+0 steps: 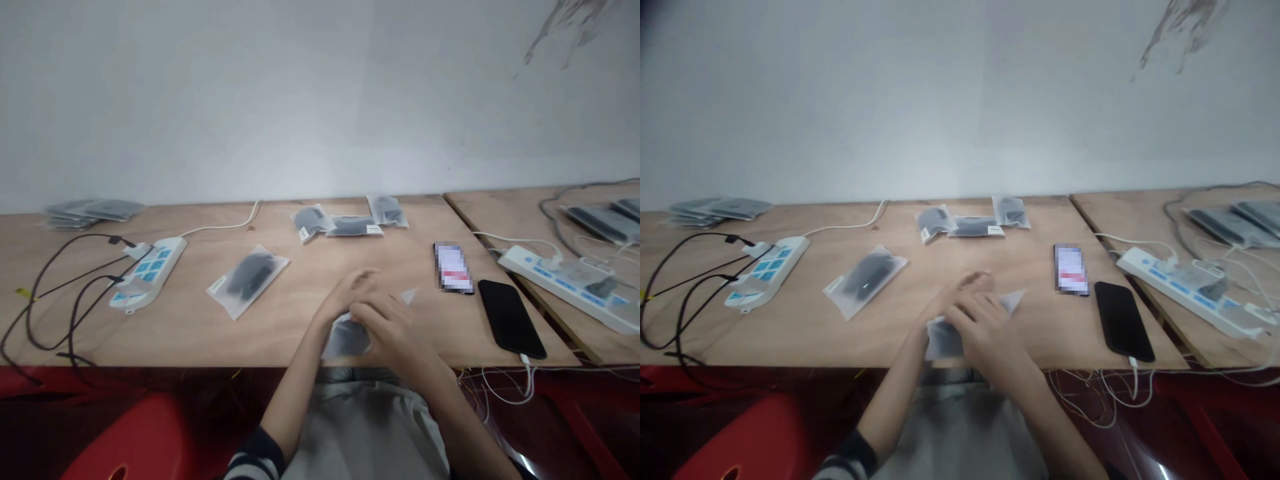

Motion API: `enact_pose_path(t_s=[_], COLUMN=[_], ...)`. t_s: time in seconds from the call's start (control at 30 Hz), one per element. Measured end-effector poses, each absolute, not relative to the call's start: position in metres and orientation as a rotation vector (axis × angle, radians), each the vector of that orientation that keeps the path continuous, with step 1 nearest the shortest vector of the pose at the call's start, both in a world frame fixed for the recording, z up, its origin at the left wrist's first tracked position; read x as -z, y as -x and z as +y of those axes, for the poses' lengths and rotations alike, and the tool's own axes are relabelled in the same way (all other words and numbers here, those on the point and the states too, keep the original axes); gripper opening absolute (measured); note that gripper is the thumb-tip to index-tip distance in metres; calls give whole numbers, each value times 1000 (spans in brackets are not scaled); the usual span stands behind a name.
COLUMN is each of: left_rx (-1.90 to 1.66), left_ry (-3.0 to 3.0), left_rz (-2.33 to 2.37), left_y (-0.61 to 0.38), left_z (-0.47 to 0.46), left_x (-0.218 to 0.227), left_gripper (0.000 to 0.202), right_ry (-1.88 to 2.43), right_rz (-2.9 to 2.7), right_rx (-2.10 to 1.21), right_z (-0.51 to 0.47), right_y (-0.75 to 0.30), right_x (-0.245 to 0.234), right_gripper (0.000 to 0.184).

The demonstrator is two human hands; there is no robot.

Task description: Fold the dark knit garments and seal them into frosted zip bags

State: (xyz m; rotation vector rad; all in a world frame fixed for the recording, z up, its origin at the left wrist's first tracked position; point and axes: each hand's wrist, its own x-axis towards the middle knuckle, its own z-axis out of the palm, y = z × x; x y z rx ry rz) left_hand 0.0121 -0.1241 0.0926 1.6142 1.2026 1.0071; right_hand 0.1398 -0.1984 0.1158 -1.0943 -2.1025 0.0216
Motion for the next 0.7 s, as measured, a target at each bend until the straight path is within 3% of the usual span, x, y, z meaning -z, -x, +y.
enact_pose_path(t_s=[0.1, 0.2, 0.4, 0.7], left_rx=[-998, -1027, -1364, -1571], left_ry=[-1641, -1817, -2041, -2014], left_rz=[1202, 1170, 1269, 1340], left_y=[21, 44, 35, 36], left_z=[-130, -149, -170, -174], left_x=[-117, -129, -104, -83], left_gripper=[35, 30, 10, 13], right_ry=[1195, 1225, 1256, 1198], right_rz=[-1980, -1969, -2035, -2076], right_rx=[8, 5, -49, -75], right_z=[-193, -188, -184, -179], right_y=[-151, -156, -144, -133], right_x=[-115, -113, -114, -108], right_gripper=[26, 29, 18, 21])
